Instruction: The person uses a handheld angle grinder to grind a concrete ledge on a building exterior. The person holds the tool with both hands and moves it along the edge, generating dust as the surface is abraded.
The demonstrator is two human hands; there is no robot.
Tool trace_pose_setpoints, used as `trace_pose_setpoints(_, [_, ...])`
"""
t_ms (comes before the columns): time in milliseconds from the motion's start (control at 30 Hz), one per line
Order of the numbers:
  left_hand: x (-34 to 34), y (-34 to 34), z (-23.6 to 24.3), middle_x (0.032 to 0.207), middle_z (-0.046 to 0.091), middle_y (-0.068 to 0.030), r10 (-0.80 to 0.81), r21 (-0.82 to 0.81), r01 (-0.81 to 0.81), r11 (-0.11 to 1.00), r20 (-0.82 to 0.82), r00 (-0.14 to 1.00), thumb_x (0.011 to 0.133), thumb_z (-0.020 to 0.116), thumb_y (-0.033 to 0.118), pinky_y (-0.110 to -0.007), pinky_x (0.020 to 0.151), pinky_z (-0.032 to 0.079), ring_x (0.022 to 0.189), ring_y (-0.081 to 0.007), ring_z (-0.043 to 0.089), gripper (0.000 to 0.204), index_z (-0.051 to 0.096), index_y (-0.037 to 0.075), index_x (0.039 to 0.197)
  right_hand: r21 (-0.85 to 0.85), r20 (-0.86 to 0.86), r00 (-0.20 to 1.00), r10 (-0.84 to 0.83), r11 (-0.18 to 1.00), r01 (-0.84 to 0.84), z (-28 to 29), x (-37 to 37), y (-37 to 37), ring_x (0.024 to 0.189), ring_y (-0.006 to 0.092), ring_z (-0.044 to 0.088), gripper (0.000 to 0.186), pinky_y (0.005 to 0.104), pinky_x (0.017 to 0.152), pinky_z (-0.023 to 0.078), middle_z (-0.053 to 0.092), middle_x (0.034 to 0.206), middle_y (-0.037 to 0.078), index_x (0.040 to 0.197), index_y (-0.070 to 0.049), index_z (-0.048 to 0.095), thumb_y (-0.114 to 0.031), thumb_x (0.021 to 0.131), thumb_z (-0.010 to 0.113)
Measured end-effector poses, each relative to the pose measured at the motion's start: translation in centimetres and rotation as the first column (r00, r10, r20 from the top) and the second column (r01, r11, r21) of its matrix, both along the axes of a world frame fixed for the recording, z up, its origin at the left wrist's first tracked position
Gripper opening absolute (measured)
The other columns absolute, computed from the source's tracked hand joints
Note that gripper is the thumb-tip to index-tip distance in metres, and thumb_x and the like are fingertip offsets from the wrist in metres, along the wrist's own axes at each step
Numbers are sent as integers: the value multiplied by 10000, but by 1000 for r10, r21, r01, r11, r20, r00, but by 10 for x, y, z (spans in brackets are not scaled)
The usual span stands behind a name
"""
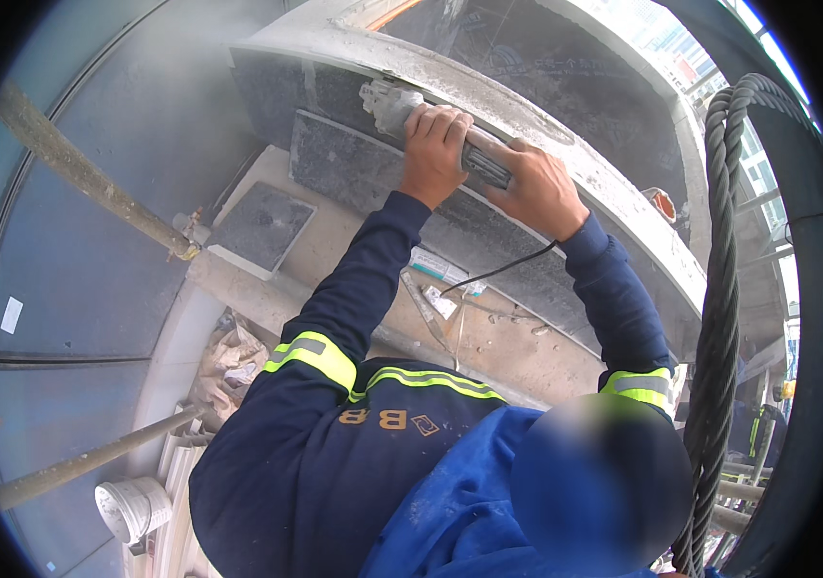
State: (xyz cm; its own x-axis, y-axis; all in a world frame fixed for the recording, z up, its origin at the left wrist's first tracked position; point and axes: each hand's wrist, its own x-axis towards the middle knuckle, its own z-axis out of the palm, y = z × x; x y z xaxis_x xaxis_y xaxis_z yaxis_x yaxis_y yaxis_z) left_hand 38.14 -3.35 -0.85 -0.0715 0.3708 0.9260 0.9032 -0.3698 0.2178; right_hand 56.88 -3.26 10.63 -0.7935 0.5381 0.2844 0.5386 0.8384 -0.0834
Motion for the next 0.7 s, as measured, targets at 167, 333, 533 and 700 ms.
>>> trace_pose_setpoints(167, [-7, 3, -1, 1243, 646, -97, -3, -10, 3, 1000, -1, 1000, 562, 894, 73, -515, 1195, 370, 1284, -301, 586, 732, 629, 94, 1244, -1, 6, 1000, -10, 1000, 10, -5, -7, 7, 793, 389, 702, 586, 490, 756, 548, 676, 897, 218, 1357, -147, 724, -235, 782, 800])
trace_pose_setpoints(333, [0, -1, 2, 1243, 659, -105, -16, -19, 16, 1000, -5, 1000, 624, 859, 77, -538, 1183, 379, 1294, -313, 595, 664, 628, 97, 1247, -5, 44, 998, -36, 999, 36, 3, 0, -2, 802, 379, 712, 602, 480, 757, 552, 681, 902, 209, 1369, -157, 723, -239, 779, 811])
trace_pose_setpoints(533, [28, -17, 14, 1191, 674, -95, -27, -11, 27, 1000, 14, 1000, 676, 836, 88, -534, 1178, 382, 1257, -301, 622, 571, 643, 90, 1214, -18, 63, 995, -72, 997, 74, 18, 23, -20, 808, 334, 696, 655, 457, 762, 548, 689, 925, 162, 1422, -158, 704, -260, 795, 864])
trace_pose_setpoints(700, [37, -15, 14, 1170, 677, -97, -18, 39, 17, 999, 18, 1000, 751, 790, 96, -529, 1168, 386, 1234, -293, 633, 467, 650, 85, 1197, -9, 85, 992, -94, 995, 96, 18, 32, -22, 803, 349, 717, 609, 465, 756, 559, 693, 927, 178, 1380, -164, 726, -240, 786, 837])
